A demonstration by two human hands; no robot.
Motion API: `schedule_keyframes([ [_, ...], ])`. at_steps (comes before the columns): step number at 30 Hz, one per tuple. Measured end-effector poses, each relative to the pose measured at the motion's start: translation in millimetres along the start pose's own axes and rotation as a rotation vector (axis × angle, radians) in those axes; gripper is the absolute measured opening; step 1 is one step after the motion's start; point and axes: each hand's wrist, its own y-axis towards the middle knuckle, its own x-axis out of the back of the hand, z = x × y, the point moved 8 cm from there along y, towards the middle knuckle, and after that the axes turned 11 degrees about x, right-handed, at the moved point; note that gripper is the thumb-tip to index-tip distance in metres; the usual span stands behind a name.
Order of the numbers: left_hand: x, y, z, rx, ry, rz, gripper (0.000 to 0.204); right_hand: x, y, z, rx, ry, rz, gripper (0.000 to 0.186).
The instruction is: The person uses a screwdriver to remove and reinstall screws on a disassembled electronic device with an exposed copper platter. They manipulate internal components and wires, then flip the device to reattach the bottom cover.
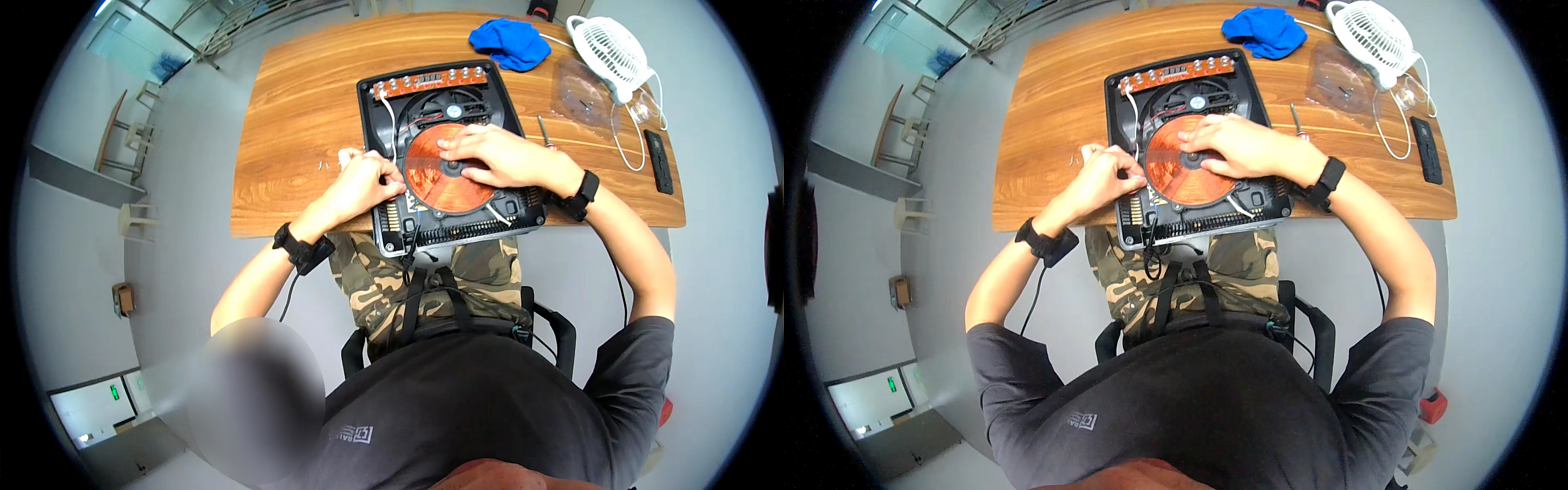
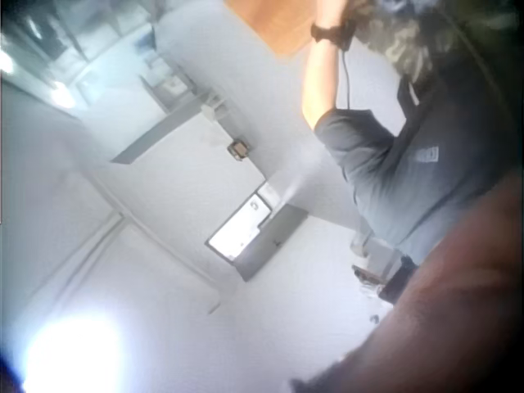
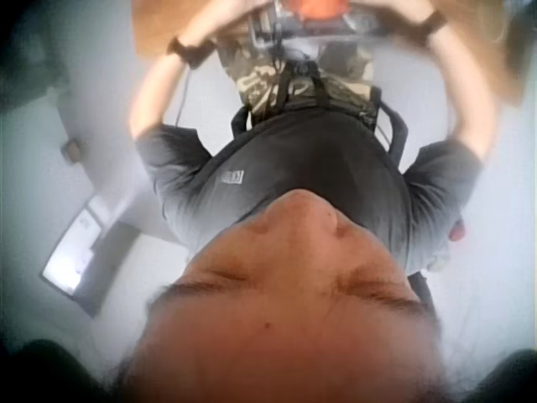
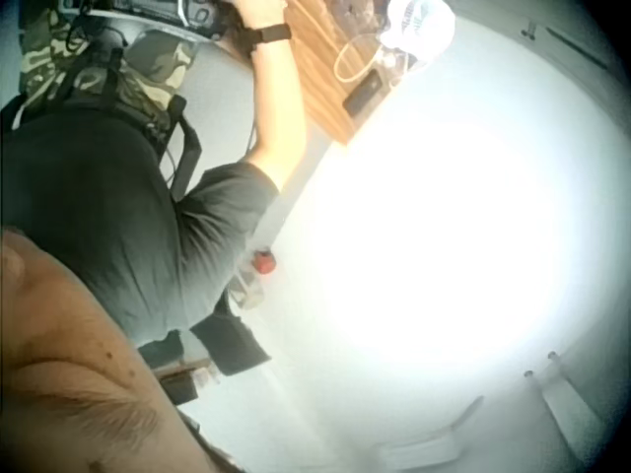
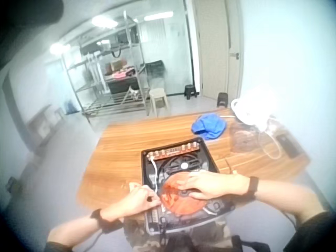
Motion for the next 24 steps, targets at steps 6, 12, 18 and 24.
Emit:
schedule_keyframes([
  [6, 4, -4, -6, -0.032, 0.015, 0.010, 0.016, -1, -6, 0, -0.012, -0.032, -0.011, 0.046],
  [12, 8, -7, -9, -0.040, 0.019, 0.046, 0.015, -4, -9, -2, -0.030, -0.002, -0.001, 0.045],
  [18, 10, -10, -11, -0.061, 0.012, 0.055, 0.014, 1, -12, 5, 0.000, -0.072, -0.017, 0.044],
  [24, 10, -10, -11, -0.124, -0.007, 0.021, 0.014, 22, -30, -3, -0.087, -0.047, -0.013, 0.042],
])
